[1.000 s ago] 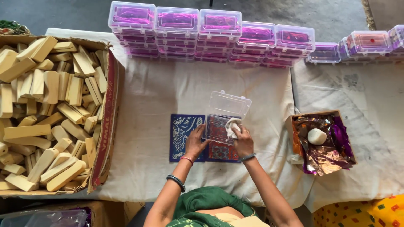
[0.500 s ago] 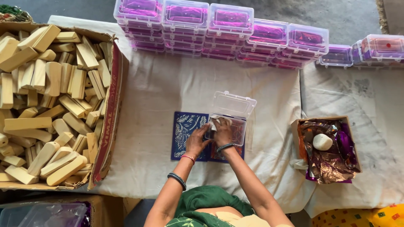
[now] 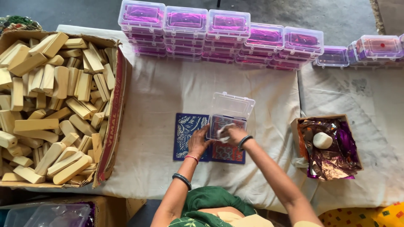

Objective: The person wipes the interior and exterior of a small transparent plastic container with a white cloth. Then, the person picks up two small wooden blocks from a nearby box and wipes them with the same cloth before placing them on the table.

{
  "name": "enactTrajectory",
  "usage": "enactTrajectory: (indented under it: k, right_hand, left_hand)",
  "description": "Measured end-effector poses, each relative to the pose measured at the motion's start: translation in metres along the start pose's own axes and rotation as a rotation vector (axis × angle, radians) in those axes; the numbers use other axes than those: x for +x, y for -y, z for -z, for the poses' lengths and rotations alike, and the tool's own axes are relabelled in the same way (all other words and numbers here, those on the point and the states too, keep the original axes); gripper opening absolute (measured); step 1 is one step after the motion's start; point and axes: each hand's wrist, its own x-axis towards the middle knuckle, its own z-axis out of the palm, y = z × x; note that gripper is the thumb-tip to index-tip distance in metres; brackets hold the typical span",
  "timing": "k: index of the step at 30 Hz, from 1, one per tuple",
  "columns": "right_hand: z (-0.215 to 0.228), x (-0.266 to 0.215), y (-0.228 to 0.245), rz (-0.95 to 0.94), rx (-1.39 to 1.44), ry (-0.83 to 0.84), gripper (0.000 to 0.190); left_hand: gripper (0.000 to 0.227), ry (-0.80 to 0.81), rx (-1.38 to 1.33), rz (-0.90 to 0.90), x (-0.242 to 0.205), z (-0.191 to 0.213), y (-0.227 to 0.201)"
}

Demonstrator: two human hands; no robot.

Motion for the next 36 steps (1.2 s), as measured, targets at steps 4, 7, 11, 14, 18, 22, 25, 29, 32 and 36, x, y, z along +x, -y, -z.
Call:
enactTrajectory:
  k: [4, 7, 11, 14, 18, 22, 25, 29, 32, 36]
  right_hand:
    - [-0.007, -0.018, -0.019, -0.360, -0.241, 0.163, 0.037]
    - [-0.046, -0.010, -0.040, -0.354, -0.344, -0.195, 0.048]
    - [-0.049, 0.016, 0.002, -0.404, -0.360, -0.366, 0.057]
    - [-0.077, 0.043, -0.005, -0.280, -0.325, -0.434, 0.062]
    - [-0.068, 0.057, 0.015, -0.308, -0.040, -0.460, 0.051]
    - [-0.079, 0.042, -0.010, -0.230, 0.213, -0.489, 0.042]
    - [-0.078, 0.030, -0.018, -0.072, 0.224, -0.351, 0.039]
    - [-0.080, 0.046, -0.035, -0.079, 0.402, -0.325, 0.041]
    - [-0.102, 0.057, -0.026, -0.191, 0.525, -0.596, 0.054]
    - [-0.088, 0.028, -0.003, -0.105, 0.175, -0.510, 0.056]
  left_hand:
    - [0.088, 0.005, -0.034, 0.046, -0.002, 0.000, -0.007]
    - [0.088, 0.022, -0.036, 0.077, -0.001, 0.003, -0.008]
    - [0.086, 0.020, -0.044, 0.061, -0.002, 0.003, -0.008]
    - [0.087, 0.021, -0.061, 0.065, 0.000, 0.002, -0.009]
    - [0.083, -0.022, -0.053, 0.053, -0.001, 0.000, -0.004]
    - [0.090, 0.046, -0.129, 0.169, -0.002, 0.005, -0.010]
    - [0.094, 0.048, -0.113, 0.187, -0.001, -0.004, -0.002]
    - [0.092, 0.062, -0.116, 0.215, -0.001, 0.005, -0.010]
    - [0.096, 0.039, -0.091, 0.172, -0.002, -0.006, 0.000]
    - [0.111, 0.084, -0.106, 0.248, 0.005, -0.010, 0.001]
